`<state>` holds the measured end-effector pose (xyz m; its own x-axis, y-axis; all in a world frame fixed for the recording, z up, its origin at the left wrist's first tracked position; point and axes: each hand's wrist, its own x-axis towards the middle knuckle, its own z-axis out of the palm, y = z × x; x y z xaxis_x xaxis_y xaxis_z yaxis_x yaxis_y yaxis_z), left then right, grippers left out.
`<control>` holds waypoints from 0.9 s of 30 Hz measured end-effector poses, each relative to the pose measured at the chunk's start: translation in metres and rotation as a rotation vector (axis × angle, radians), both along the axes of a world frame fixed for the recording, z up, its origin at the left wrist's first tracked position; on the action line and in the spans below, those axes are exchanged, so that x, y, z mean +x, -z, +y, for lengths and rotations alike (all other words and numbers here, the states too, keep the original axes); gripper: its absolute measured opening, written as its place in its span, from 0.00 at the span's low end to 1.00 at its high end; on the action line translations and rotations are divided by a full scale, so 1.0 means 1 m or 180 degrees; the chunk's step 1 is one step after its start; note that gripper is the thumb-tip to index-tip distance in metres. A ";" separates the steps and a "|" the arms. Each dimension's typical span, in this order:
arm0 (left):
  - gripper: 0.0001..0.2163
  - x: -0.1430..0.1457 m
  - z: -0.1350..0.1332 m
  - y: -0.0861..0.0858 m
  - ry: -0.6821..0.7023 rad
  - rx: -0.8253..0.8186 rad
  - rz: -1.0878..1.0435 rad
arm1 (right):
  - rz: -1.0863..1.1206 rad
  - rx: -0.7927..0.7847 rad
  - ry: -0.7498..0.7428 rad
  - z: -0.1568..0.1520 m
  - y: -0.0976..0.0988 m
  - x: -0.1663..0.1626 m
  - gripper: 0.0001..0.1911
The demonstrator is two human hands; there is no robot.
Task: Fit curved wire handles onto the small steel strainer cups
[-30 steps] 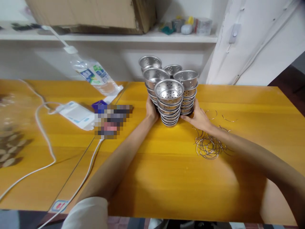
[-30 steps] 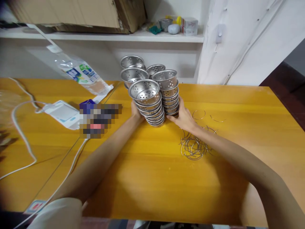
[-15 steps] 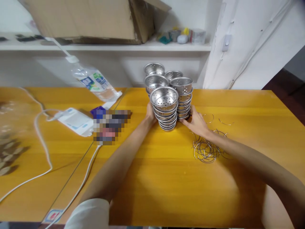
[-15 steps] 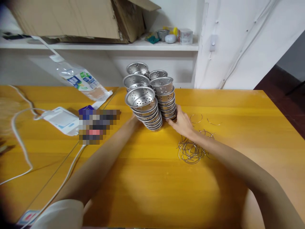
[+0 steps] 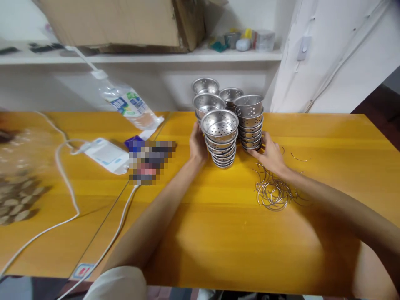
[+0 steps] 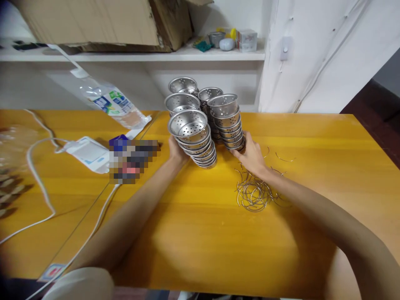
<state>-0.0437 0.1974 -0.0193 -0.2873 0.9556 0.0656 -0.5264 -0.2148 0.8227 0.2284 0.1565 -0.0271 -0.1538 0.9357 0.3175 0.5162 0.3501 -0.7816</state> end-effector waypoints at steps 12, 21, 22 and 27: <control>0.25 -0.015 -0.112 0.033 -0.0732 0.0561 0.2484 | 0.0196 0.0128 0.0408 0.047 0.004 0.003 0.36; 0.24 0.004 -0.118 0.024 -0.0523 0.0272 0.3467 | 0.0027 0.0026 0.0325 0.063 0.010 0.018 0.55; 0.24 0.005 -0.117 0.022 -0.0527 0.0254 0.3505 | -0.0127 0.0021 0.0320 0.064 0.010 0.030 0.58; 0.23 0.010 -0.104 0.019 -0.0506 0.0281 0.3700 | -0.1194 0.0185 -0.0304 0.049 0.015 0.088 0.41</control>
<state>-0.0335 0.0930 -0.0381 -0.1266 0.8935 0.4309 0.5685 -0.2906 0.7697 0.3165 0.2055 -0.0418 -0.3548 0.8936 0.2748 0.7254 0.4486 -0.5221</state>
